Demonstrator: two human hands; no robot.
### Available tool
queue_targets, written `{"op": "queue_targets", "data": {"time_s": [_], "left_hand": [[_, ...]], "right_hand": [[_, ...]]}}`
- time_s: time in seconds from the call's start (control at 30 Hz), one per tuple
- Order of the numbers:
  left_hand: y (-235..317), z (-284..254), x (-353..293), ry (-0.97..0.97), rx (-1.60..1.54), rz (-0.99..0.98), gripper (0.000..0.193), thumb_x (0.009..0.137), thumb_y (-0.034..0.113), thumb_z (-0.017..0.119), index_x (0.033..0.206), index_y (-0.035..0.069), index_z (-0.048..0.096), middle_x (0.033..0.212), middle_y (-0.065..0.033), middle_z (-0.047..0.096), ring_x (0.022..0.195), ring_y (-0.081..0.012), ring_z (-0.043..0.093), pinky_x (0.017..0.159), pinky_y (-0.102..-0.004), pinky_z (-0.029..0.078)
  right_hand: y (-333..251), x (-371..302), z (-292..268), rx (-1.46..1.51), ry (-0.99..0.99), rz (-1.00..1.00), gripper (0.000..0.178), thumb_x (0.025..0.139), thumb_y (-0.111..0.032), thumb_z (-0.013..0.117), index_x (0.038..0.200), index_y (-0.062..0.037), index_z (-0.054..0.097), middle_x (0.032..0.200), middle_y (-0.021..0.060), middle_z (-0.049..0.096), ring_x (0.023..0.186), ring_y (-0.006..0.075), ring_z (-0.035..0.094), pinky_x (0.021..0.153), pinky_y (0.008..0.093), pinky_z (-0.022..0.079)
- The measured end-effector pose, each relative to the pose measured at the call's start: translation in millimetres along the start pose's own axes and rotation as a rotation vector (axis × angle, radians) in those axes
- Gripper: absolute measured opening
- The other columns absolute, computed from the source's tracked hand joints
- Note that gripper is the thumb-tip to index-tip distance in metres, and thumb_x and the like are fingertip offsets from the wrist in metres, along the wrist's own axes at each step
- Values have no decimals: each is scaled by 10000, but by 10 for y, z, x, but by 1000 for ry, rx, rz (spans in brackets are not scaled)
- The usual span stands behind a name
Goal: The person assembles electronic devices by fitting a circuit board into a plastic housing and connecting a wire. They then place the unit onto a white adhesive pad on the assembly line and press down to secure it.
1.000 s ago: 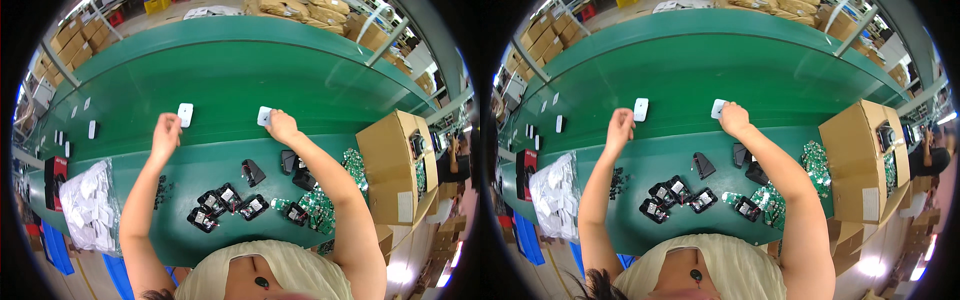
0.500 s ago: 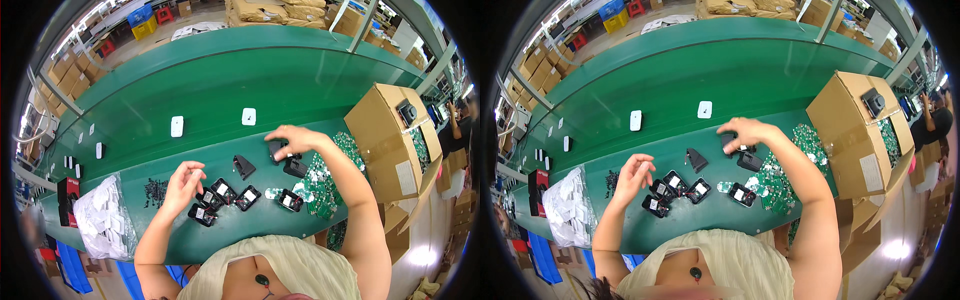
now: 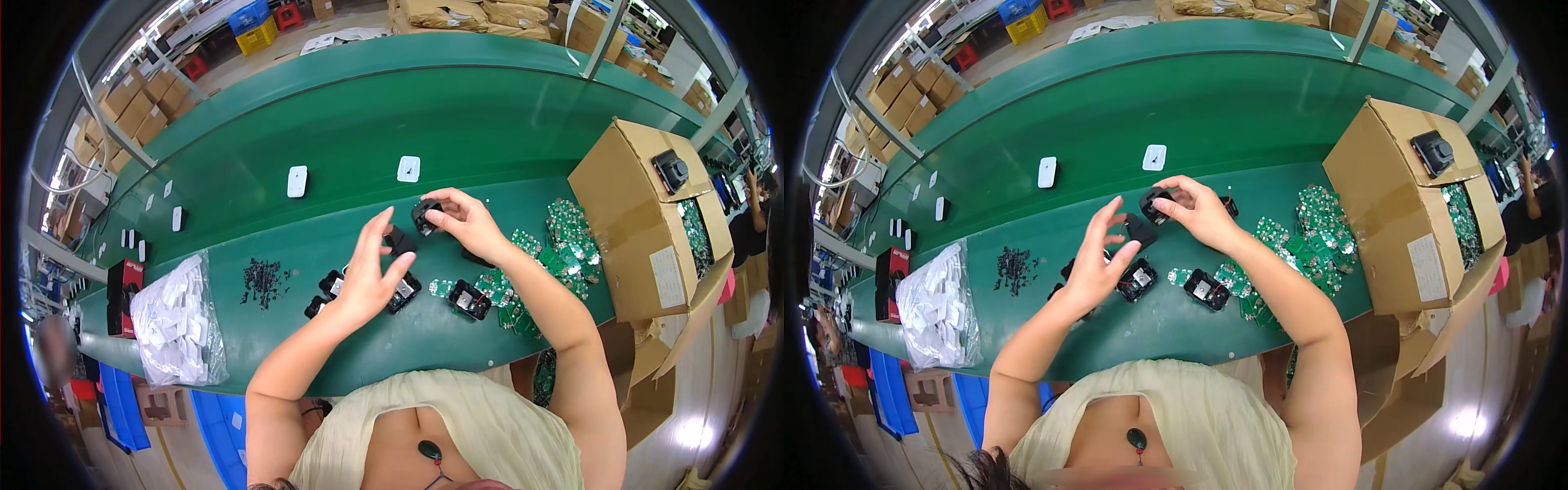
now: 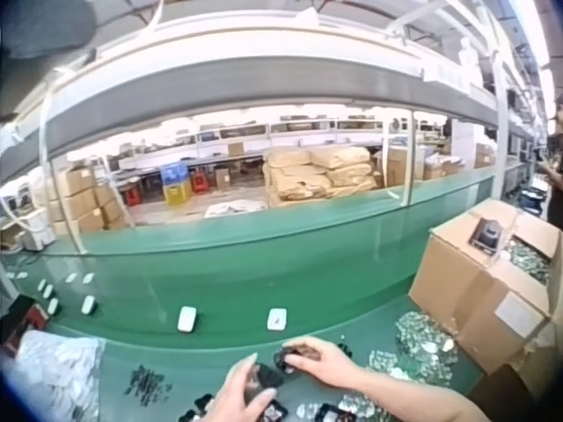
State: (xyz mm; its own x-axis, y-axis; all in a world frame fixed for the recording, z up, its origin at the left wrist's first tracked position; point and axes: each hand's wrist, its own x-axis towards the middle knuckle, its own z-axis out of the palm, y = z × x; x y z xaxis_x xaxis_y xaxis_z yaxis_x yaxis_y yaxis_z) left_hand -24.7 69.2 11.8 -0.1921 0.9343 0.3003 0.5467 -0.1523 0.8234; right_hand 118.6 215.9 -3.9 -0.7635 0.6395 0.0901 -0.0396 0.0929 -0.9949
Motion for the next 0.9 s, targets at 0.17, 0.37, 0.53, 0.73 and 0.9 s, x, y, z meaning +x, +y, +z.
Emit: {"op": "queue_targets", "data": {"time_s": [0.17,0.37,0.53,0.73,0.9], "left_hand": [[151,191,-139,-84,-178,-9,581,861,116,535,1348,20,233,1222,-211,423,1037,-265,520,823,-343,457],[142,74,-411,-95,-854,-380,328,913,76,379,1228,2,322,1140,-166,504,880,-220,593,734,-326,517],[128,-129,-551,-55,-884,-543,267,919,130,382,1152,4,413,941,-163,600,694,-189,611,573,-270,490],[116,-120,-624,-51,-921,-600,279,926,144,378,1160,-3,413,945,-172,593,755,-211,612,614,-293,503],[142,-32,-567,-116,-973,-514,380,916,161,424,1249,-8,352,1069,-182,535,899,-260,579,764,-368,491]], "right_hand": [[-206,-389,308,218,-40,50,255,905,-189,502,1056,9,450,831,63,607,741,134,610,597,240,526],[-310,-789,211,-250,-20,154,237,860,-123,567,1059,-6,512,753,62,612,667,97,589,608,250,484],[-119,-852,-389,-691,543,-34,129,813,-117,598,928,-59,612,791,80,633,648,158,605,586,272,481],[-86,-1074,-789,-1269,402,176,325,699,-192,695,984,-68,601,890,76,574,874,235,551,714,358,465],[138,-1101,-799,-1309,349,163,553,613,-247,753,1085,-42,550,1002,109,531,965,286,506,799,365,449]]}}
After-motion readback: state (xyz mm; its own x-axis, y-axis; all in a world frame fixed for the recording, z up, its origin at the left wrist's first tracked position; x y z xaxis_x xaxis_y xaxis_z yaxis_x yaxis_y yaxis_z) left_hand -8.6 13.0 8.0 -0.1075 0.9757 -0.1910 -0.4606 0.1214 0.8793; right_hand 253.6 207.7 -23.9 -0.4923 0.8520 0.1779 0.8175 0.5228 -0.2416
